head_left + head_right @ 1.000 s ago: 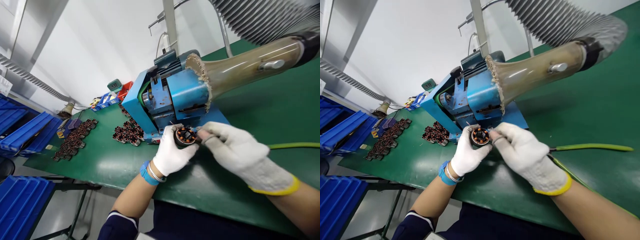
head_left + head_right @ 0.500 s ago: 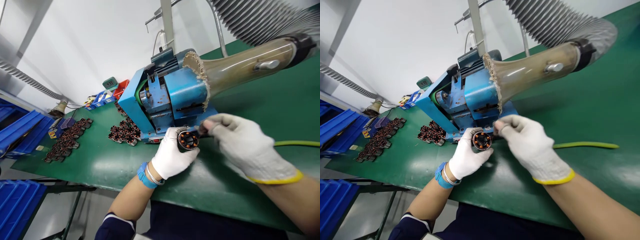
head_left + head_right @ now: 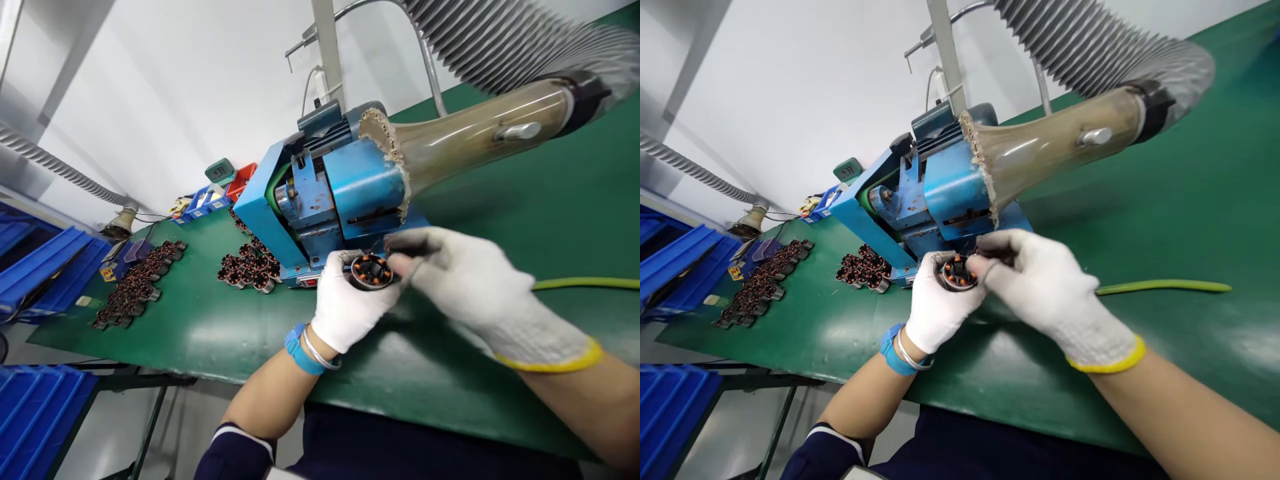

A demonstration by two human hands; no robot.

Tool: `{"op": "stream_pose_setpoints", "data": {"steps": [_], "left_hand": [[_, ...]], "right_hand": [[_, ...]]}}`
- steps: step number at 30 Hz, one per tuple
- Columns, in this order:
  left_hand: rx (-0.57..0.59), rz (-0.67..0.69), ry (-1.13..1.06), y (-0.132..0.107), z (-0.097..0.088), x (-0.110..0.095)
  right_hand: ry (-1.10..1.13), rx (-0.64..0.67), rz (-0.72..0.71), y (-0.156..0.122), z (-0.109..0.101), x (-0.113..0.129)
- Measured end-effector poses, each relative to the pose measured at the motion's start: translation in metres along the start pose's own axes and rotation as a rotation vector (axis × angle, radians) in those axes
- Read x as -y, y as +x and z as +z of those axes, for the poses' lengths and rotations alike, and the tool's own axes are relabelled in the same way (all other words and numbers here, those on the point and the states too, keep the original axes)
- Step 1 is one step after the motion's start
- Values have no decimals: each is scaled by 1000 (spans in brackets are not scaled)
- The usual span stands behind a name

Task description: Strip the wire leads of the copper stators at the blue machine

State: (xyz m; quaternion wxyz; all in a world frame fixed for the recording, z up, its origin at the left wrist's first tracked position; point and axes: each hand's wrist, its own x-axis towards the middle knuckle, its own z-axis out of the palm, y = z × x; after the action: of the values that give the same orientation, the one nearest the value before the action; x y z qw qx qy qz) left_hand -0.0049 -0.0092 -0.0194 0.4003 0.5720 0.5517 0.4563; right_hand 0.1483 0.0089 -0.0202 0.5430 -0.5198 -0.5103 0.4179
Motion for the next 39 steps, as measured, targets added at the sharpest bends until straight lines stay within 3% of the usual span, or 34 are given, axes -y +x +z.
{"op": "stream_pose_setpoints", "data": {"steps": [3, 11, 20, 31, 35, 39], "left_hand": [[-70, 3, -91, 7, 10, 0], [-69, 0, -139, 14, 12, -12], [-117, 47, -67, 25, 7, -35], [-94, 81, -65, 29, 7, -31], [-109, 106, -45, 11, 3, -23], [-27, 233, -51, -5, -4, -3]], "right_hand": [[-15, 105, 17, -5, 10, -6], [124, 213, -62, 12, 10, 9], [167, 167, -100, 16, 15, 19], [205, 120, -116, 16, 21, 9], [129, 113, -141, 2, 17, 3], [-34, 113, -236, -13, 10, -4]]}}
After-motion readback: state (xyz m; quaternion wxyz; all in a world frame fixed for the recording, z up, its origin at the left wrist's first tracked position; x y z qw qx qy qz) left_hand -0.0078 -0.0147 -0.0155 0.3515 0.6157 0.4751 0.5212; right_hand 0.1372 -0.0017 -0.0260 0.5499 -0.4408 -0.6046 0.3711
